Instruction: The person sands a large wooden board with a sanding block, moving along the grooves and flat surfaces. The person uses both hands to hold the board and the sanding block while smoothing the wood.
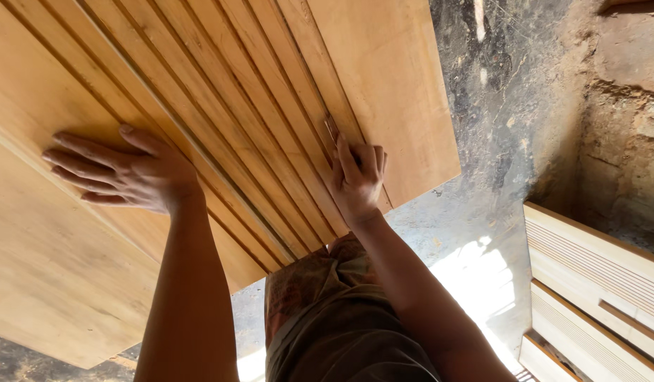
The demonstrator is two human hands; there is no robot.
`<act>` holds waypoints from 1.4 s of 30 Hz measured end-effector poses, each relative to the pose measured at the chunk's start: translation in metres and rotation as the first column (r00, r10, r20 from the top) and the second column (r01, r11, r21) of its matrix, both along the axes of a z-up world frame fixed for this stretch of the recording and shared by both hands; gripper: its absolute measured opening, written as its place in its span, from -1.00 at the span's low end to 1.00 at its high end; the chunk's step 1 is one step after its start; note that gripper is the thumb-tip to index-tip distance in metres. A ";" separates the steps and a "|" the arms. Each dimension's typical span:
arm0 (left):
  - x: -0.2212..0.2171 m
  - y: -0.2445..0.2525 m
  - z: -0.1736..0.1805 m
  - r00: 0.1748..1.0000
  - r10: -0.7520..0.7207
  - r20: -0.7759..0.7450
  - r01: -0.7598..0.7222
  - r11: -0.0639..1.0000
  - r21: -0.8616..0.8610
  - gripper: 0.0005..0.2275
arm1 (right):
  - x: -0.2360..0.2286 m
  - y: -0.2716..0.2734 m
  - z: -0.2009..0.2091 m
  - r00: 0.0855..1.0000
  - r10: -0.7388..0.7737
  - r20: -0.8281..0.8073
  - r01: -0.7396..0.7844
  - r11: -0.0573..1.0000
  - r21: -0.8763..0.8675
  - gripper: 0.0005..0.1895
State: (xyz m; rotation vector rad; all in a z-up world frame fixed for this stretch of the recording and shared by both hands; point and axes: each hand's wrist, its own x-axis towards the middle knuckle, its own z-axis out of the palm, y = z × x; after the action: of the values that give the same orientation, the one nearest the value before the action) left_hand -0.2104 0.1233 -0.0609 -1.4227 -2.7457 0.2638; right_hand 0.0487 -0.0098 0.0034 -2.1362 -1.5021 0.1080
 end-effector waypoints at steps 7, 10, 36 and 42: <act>0.003 0.001 0.008 0.999 -0.005 0.037 0.006 1.000 -0.009 -0.30 | 0.007 0.077 -0.027 0.998 0.054 0.023 -0.054 0.998 0.015 -0.74; 0.009 0.014 0.004 0.999 0.005 0.043 -0.006 1.000 0.003 -0.29 | 0.006 0.049 -0.010 0.998 0.057 -0.017 -0.056 0.997 0.057 -0.75; -0.003 -0.002 -0.001 1.000 -0.012 0.006 0.012 1.000 0.016 -0.31 | -0.001 0.094 -0.029 0.999 -0.011 -0.035 0.008 0.998 -0.069 -0.72; 0.004 0.008 0.002 1.000 0.001 -0.009 -0.001 1.000 0.017 -0.30 | 0.001 0.013 0.005 0.997 -0.029 -0.069 0.027 0.999 -0.028 -0.64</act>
State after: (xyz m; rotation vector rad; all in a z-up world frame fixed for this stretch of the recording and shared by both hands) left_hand -0.2060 0.1316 -0.0590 -1.4126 -2.7349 0.2464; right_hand 0.0496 0.0030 0.0086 -2.1512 -1.4390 0.1912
